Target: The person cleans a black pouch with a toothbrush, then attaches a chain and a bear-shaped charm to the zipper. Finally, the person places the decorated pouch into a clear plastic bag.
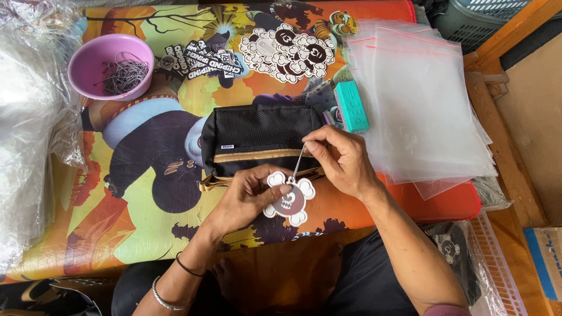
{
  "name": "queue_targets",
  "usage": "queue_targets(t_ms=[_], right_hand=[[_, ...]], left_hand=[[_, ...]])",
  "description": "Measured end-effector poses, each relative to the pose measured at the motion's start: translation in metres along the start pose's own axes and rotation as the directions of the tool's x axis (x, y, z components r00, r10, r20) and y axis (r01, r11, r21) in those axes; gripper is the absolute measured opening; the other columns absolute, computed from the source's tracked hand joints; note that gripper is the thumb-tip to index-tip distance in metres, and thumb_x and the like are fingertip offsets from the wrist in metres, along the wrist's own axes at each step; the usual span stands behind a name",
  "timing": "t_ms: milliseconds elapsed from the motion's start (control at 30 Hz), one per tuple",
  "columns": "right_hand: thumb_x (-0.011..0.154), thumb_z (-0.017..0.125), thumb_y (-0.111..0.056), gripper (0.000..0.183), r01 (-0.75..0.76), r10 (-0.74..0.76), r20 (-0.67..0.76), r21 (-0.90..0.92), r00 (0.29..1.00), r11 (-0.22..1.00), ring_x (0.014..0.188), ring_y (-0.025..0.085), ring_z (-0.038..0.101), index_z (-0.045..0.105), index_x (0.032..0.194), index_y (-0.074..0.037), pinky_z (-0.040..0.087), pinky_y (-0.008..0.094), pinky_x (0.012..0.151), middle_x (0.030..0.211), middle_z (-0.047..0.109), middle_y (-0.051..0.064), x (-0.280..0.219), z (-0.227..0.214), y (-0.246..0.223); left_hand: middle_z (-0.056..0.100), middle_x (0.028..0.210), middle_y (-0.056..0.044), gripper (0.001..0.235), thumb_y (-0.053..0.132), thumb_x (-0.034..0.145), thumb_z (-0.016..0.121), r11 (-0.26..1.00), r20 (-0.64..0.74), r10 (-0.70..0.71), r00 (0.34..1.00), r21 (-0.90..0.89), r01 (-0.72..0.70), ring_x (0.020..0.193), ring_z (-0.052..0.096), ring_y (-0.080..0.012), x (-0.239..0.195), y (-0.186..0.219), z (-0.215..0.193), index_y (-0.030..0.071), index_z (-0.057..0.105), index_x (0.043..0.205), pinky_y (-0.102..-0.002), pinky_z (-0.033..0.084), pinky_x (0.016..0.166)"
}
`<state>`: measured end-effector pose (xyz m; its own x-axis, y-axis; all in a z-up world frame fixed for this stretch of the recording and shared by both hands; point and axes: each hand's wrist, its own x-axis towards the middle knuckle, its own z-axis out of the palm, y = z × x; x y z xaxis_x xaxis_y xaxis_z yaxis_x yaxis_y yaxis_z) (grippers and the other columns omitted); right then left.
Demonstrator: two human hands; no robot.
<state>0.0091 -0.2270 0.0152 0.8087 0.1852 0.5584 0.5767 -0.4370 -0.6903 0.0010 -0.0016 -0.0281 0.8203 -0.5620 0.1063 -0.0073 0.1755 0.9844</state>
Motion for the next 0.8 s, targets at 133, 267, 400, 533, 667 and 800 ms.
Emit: queue_targets(t_ms=[133, 267, 400, 533, 667, 800], right_hand=[[0.101, 0.065, -0.01, 0.011, 0.038, -0.037, 0.021, -0.027, 0.999, 0.999, 0.07, 0.027, 0.069, 0.072, 0.095, -0.005, 0.056, 0.038, 0.07, 0.077, 0.071, 0.012, 0.0, 0.006, -0.002], [0.101, 0.063, -0.01, 0.011, 0.019, -0.018, 0.049, -0.029, 0.999, 0.999, 0.073, 0.027, 0.071, 0.073, 0.097, -0.006, 0.057, 0.037, 0.071, 0.079, 0.072, 0.011, 0.0, 0.008, -0.001], [0.102, 0.063, -0.01, 0.011, 0.0, 0.003, 0.064, -0.047, 0.998, 0.999, 0.075, 0.028, 0.072, 0.072, 0.098, -0.005, 0.057, 0.038, 0.07, 0.08, 0.073, 0.013, 0.003, 0.0, 0.001], [0.104, 0.06, -0.007, 0.013, -0.033, 0.033, 0.073, -0.011, 0.997, 0.999, 0.074, 0.024, 0.068, 0.073, 0.1, -0.004, 0.057, 0.038, 0.074, 0.08, 0.073, 0.013, 0.007, -0.011, 0.005], [0.098, 0.073, -0.011, 0.007, -0.086, 0.087, 0.021, -0.063, 0.996, 0.994, 0.073, 0.019, 0.069, 0.073, 0.098, -0.004, 0.057, 0.035, 0.072, 0.077, 0.071, 0.01, 0.004, -0.014, 0.021], [0.101, 0.068, -0.011, 0.009, -0.127, 0.128, 0.042, -0.027, 0.991, 0.992, 0.074, 0.018, 0.066, 0.071, 0.099, -0.003, 0.056, 0.037, 0.072, 0.077, 0.069, 0.011, 0.003, -0.012, 0.021]], left_hand=[[0.077, 0.081, -0.018, 0.024, 0.006, 0.09, 0.074, 0.999, 0.067, -0.006, 0.998, 0.041, 0.003, 0.078, 0.068, -0.0165, -0.003, -0.002, 0.001, -0.007, 0.072, 0.11, -0.033, 0.062, 0.074], [0.077, 0.083, -0.014, 0.024, 0.005, 0.089, 0.074, 0.997, 0.089, -0.022, 0.996, 0.069, 0.016, 0.081, 0.068, -0.0161, -0.002, -0.001, -0.002, -0.004, 0.073, 0.111, -0.032, 0.061, 0.075], [0.076, 0.089, -0.022, 0.031, 0.007, 0.089, 0.072, 0.995, 0.042, -0.008, 0.999, 0.101, 0.004, 0.083, 0.072, -0.0253, -0.003, 0.013, 0.0, -0.007, 0.069, 0.117, -0.039, 0.063, 0.079], [0.074, 0.095, -0.029, 0.039, 0.006, 0.09, 0.071, 0.991, -0.051, 0.032, 0.998, 0.133, -0.025, 0.088, 0.074, -0.0383, -0.001, 0.013, -0.009, -0.009, 0.064, 0.125, -0.048, 0.063, 0.083], [0.078, 0.088, -0.019, 0.045, 0.014, 0.093, 0.072, 0.945, -0.227, 0.109, 0.968, 0.325, -0.03, 0.088, 0.075, -0.0288, 0.002, 0.02, -0.01, -0.001, 0.061, 0.133, -0.042, 0.06, 0.086], [0.079, 0.092, -0.017, 0.048, 0.013, 0.093, 0.072, 0.837, -0.275, 0.226, 0.935, 0.545, -0.042, 0.093, 0.075, -0.0315, 0.004, 0.014, -0.014, 0.004, 0.061, 0.139, -0.042, 0.057, 0.088]])
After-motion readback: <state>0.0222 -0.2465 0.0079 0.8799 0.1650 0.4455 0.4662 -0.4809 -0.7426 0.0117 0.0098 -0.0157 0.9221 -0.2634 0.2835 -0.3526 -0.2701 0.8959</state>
